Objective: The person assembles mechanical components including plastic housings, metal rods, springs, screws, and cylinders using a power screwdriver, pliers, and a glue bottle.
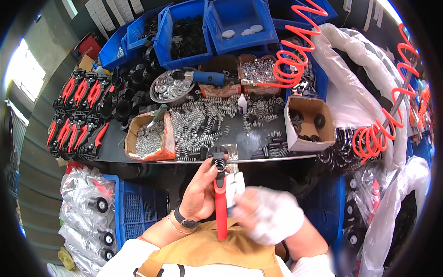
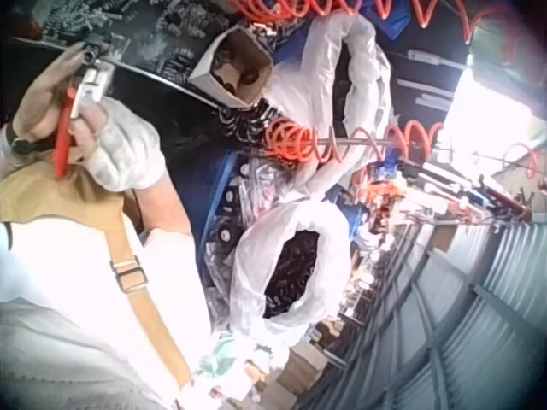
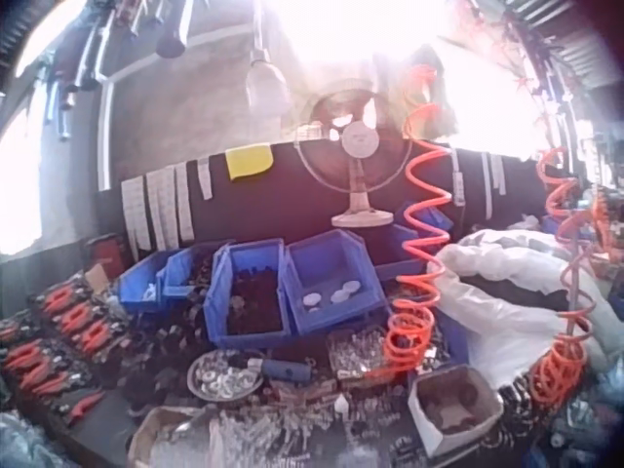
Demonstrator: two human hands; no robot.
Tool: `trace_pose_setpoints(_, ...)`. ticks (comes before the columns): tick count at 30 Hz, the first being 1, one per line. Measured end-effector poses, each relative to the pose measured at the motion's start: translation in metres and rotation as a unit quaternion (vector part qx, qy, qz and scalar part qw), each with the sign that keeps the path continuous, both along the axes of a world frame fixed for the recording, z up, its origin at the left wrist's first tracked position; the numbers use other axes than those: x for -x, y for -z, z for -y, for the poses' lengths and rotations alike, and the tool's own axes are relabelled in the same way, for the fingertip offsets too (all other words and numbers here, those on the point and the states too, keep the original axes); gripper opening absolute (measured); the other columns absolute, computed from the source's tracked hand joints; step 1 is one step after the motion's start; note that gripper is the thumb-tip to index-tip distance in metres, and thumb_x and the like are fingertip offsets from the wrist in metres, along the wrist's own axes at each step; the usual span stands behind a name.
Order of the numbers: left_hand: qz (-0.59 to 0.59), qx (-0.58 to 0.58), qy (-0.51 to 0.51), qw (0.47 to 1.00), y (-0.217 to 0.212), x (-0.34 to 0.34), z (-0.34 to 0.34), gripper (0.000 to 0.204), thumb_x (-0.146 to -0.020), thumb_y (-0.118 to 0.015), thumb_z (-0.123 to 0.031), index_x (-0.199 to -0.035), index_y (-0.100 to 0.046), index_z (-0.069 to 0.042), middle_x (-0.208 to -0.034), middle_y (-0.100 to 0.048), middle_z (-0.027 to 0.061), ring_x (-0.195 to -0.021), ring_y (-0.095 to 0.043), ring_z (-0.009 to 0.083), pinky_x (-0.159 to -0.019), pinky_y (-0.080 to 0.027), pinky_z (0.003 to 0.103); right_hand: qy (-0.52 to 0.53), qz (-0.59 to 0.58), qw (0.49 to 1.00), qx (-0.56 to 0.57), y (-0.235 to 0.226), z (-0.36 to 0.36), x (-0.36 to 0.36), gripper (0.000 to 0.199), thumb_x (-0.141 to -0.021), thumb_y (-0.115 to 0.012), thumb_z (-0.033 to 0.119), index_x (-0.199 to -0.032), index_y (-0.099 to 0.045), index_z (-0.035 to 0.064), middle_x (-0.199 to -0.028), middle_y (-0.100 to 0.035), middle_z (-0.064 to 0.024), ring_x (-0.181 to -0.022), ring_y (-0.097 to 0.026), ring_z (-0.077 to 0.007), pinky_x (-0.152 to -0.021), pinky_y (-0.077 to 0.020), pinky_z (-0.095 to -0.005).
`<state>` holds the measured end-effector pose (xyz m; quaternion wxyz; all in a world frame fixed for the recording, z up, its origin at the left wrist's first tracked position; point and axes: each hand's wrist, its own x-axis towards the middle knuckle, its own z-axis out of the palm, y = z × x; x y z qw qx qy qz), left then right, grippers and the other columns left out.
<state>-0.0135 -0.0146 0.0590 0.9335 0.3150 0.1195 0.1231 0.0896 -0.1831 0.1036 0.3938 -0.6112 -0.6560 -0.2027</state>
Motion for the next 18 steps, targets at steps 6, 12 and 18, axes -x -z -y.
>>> trace_pose_setpoints(6,0.029,-0.033,-0.012,0.999,0.005,0.006,0.024,0.028,-0.098,-0.052,-0.019,-0.124,-0.052,-0.01,-0.104,-0.062,0.002,-0.091,-0.059,0.0104,-0.079,-0.05,0.026,-0.011,0.024,0.999,-0.022,0.004,-0.006,0.015,0.03,-0.073,-0.066,0.009,-0.102,-0.063,0.0054,-0.106,-0.066,-0.0143,-0.077,-0.067,-0.0274,-0.063,-0.056,-0.0312)
trace_pose_setpoints(12,0.065,-0.276,-0.043,0.958,0.026,0.013,0.022,0.041,-0.095,-0.059,-0.024,-0.13,-0.043,-0.007,-0.111,-0.059,0.0048,-0.097,-0.057,0.0124,-0.089,-0.047,0.029,0.002,0.14,0.99,-0.009,0.007,-0.006,0.016,0.025,-0.072,-0.068,0.009,-0.096,-0.062,0.0068,-0.109,-0.064,-0.0149,-0.087,-0.065,-0.0279,-0.065,-0.0577,-0.0327)
trace_pose_setpoints(18,0.007,-0.395,-0.064,0.916,0.032,0.017,0.011,0.034,-0.096,-0.047,-0.006,-0.129,-0.042,-0.006,-0.11,-0.057,0.004,-0.099,-0.055,0.0126,-0.091,-0.044,0.029,-0.07,-0.119,0.99,-0.041,0.018,0.001,0.019,0.024,-0.07,-0.068,-0.004,-0.091,-0.06,0.004,-0.109,-0.064,-0.017,-0.086,-0.067,-0.0347,-0.071,-0.0588,-0.0415)
